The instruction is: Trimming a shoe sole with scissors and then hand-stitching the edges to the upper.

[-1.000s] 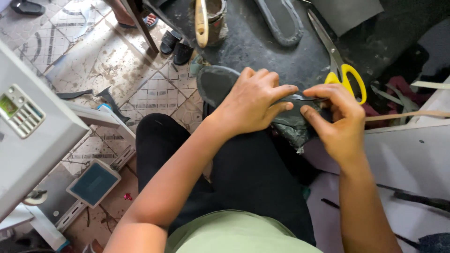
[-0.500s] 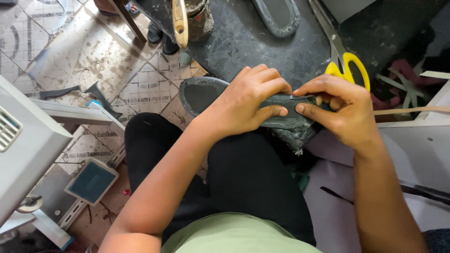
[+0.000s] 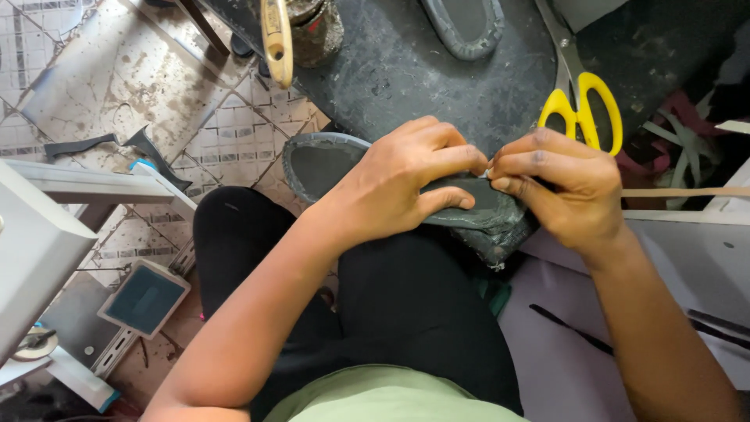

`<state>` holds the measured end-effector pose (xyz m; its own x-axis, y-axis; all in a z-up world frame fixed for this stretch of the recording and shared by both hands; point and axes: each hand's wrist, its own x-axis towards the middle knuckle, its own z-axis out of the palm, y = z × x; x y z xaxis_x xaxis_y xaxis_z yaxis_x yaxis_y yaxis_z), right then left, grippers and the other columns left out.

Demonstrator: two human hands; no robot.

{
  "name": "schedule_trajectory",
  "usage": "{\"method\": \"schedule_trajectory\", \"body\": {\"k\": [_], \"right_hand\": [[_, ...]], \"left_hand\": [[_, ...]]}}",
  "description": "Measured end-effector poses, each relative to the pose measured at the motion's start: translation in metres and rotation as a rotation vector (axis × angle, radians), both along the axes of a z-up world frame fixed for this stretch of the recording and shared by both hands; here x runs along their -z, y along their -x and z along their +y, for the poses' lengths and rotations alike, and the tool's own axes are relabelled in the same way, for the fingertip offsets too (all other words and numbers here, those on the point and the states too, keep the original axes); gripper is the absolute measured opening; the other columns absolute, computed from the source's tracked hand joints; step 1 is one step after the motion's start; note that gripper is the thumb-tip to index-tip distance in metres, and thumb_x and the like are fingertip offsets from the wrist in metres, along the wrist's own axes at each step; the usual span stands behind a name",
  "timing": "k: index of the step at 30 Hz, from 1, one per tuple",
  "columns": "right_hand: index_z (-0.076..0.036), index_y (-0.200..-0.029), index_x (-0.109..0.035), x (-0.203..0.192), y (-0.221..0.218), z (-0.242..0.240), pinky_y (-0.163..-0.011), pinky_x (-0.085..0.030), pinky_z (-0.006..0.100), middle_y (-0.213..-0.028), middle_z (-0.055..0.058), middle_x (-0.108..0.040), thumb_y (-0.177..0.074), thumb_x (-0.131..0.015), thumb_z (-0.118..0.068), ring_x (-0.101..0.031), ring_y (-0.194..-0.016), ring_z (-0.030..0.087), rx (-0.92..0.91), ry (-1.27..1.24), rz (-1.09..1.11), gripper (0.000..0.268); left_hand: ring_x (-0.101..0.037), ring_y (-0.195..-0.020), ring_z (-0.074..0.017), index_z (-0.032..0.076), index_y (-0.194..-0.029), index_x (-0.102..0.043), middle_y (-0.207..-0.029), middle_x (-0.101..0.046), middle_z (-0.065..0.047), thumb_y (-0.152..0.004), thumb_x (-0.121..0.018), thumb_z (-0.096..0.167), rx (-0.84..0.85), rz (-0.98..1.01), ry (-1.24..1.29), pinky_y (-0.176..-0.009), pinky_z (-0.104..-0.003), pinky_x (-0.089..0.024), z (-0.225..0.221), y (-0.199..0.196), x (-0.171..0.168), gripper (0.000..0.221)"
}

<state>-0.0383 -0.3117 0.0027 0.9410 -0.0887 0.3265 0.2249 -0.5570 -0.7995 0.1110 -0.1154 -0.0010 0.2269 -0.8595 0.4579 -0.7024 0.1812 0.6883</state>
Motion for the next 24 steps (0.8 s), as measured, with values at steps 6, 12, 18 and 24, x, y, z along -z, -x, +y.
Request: {"method": "schedule_trajectory", "body": {"k": [6,12,18,24], "right_hand": [[0.004,-0.095,-0.071,-0.002,-0.005,-0.003,-0.078,-0.051,0.029,-0.097,0.011,-0.068,-0.082,-0.077,0.008,-0.064,-0.088,0.018,-0.068,0.136,-0.079,0.015],[0.002,-0.095,-0.075,-0.002,0.000,-0.013,-0.074,-0.044,0.028,-0.103,0.011,-0.063,-0.079,-0.080,0.004,-0.056,-0.084,0.016,-0.094,0.165,-0.041,0.017],[-0.001,-0.104,-0.072,-0.004,0.006,-0.012,-0.086,-0.047,0.025,-0.113,0.009,-0.062,-0.085,-0.072,0.007,-0.057,-0.098,0.012,-0.046,-0.203,0.028,0.020],[0.001,-0.107,-0.071,-0.006,0.014,-0.001,-0.078,-0.044,0.023,-0.114,0.008,-0.061,-0.082,-0.077,0.010,-0.054,-0.090,0.009,0.073,-0.181,0.073,0.027]], "left_hand": [[-0.060,-0.103,-0.0280,0.010,-0.116,-0.070,-0.107,-0.063,-0.007,-0.091,-0.079,0.022,0.032,-0.073,0.008,-0.095,-0.041,-0.049,0.000,-0.002,0.005,0.029],[-0.057,-0.104,-0.0270,0.011,-0.113,-0.072,-0.110,-0.062,-0.006,-0.092,-0.078,0.023,0.038,-0.152,0.039,-0.094,-0.040,-0.049,0.002,0.000,0.005,0.025],[-0.058,-0.104,-0.0249,0.013,-0.108,-0.072,-0.111,-0.062,-0.003,-0.092,-0.079,0.021,0.070,-0.191,0.056,-0.090,-0.039,-0.047,0.001,-0.001,0.005,0.020],[-0.058,-0.105,-0.0258,0.011,-0.106,-0.064,-0.109,-0.061,-0.003,-0.087,-0.080,0.022,0.031,-0.140,-0.038,-0.091,-0.040,-0.046,-0.002,0.003,-0.004,0.027]]}}
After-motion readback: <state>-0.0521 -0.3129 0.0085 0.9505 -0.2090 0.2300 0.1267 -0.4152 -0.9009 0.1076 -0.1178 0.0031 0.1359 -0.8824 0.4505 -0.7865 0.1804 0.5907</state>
